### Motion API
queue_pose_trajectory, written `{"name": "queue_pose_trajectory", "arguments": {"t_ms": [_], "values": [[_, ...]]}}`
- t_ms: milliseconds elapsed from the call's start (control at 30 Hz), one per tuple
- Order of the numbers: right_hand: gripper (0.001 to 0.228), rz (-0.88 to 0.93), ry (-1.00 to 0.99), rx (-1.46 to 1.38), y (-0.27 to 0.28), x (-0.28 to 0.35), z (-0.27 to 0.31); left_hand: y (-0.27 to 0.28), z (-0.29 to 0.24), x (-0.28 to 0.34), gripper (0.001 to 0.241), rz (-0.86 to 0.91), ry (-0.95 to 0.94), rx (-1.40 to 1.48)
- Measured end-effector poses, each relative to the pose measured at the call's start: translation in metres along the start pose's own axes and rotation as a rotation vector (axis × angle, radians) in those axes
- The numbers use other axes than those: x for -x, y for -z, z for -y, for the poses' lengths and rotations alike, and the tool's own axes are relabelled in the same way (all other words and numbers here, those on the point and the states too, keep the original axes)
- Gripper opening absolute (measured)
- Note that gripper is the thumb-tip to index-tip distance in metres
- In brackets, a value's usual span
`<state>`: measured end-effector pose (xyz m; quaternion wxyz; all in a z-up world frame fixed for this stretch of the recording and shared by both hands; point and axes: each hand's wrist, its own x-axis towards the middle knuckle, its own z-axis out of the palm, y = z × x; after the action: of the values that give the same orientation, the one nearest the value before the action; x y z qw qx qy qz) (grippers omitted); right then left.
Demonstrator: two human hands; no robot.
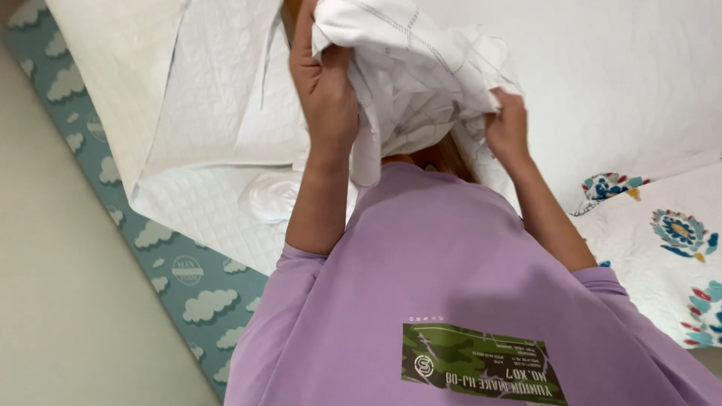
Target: The recorder is unfolding and organizing white bed sheets on a single bed.
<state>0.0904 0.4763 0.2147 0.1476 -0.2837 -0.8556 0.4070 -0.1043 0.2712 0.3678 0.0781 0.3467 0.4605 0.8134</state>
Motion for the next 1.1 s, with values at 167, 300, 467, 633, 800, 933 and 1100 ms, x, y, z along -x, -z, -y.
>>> {"name": "queue_pose_trajectory", "arguments": {"t_ms": [167, 300, 467, 633, 800, 933, 1100], "values": [[0.029, -0.172, 0.015, -0.504, 0.079, -0.010, 0.047, -0.033, 0.083, 0.016, 0.099, 0.198, 0.217, -0.478], [0.030, -0.123, 0.201, -0.553, 0.128, -0.001, 0.111, -0.066, 0.107, 0.055, 0.109, 0.563, 0.177, -0.673], [0.017, -0.183, 0.266, -0.729, 0.132, 0.002, 0.124, -0.069, 0.116, 0.045, 0.061, 0.672, 0.465, -0.759], [0.046, -0.115, 0.278, -0.108, 0.051, -0.018, 0.018, -0.081, 0.024, -0.016, 0.044, 0.451, 0.340, -0.373], [0.036, -0.064, 0.174, -0.087, 0.032, -0.015, -0.021, -0.067, 0.014, -0.032, 0.048, 0.254, 0.296, -0.149], [0.028, -0.124, 0.040, -0.318, 0.091, -0.009, 0.027, -0.064, 0.039, -0.020, 0.064, 0.416, 0.397, -0.504], [0.010, -0.143, -0.109, -0.794, 0.140, 0.015, 0.092, -0.074, 0.081, 0.029, 0.097, 0.814, 0.501, -0.762]]}}
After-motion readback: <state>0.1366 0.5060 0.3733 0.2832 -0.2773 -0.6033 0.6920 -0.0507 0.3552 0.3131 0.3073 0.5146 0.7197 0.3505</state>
